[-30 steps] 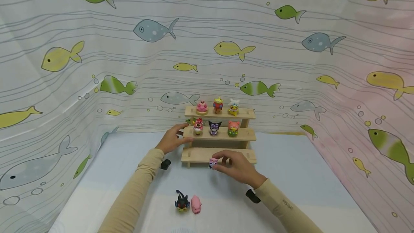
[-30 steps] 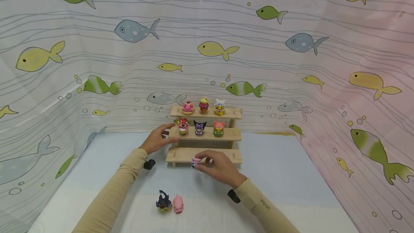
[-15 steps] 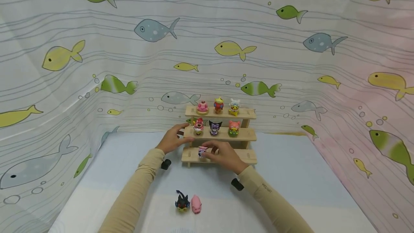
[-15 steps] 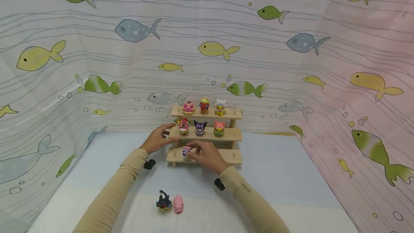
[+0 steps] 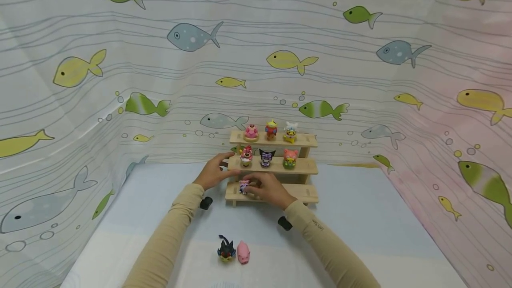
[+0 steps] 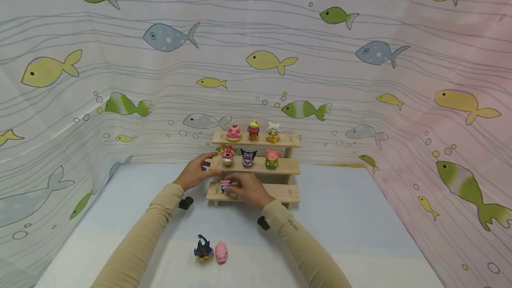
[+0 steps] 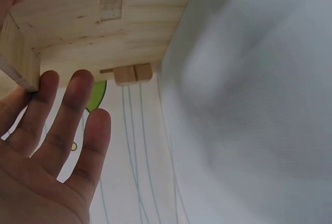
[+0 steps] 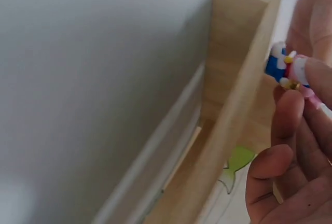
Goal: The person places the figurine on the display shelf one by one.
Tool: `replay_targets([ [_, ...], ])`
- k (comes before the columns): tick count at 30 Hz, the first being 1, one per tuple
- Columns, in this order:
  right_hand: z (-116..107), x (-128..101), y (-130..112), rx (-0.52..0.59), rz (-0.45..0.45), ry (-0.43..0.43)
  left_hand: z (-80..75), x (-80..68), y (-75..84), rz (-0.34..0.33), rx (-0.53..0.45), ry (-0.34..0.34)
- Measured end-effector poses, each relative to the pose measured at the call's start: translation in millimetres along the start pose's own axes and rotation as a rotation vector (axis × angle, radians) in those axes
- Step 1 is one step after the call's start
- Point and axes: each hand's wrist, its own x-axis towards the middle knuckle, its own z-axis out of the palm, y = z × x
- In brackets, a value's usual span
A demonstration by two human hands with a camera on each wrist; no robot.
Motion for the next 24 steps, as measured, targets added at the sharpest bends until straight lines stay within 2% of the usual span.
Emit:
replay_targets([
  [16, 2.1, -0.6, 3.5, 0.018, 0.016, -0.005, -1.4, -1.8, 5.9, 0.003, 0.002, 0.011],
  [24, 0.8, -3.8, 5.2, 0.017, 0.02, -0.013, -0.7, -3.3, 6.1, -0.02, 0.007, 0.008],
])
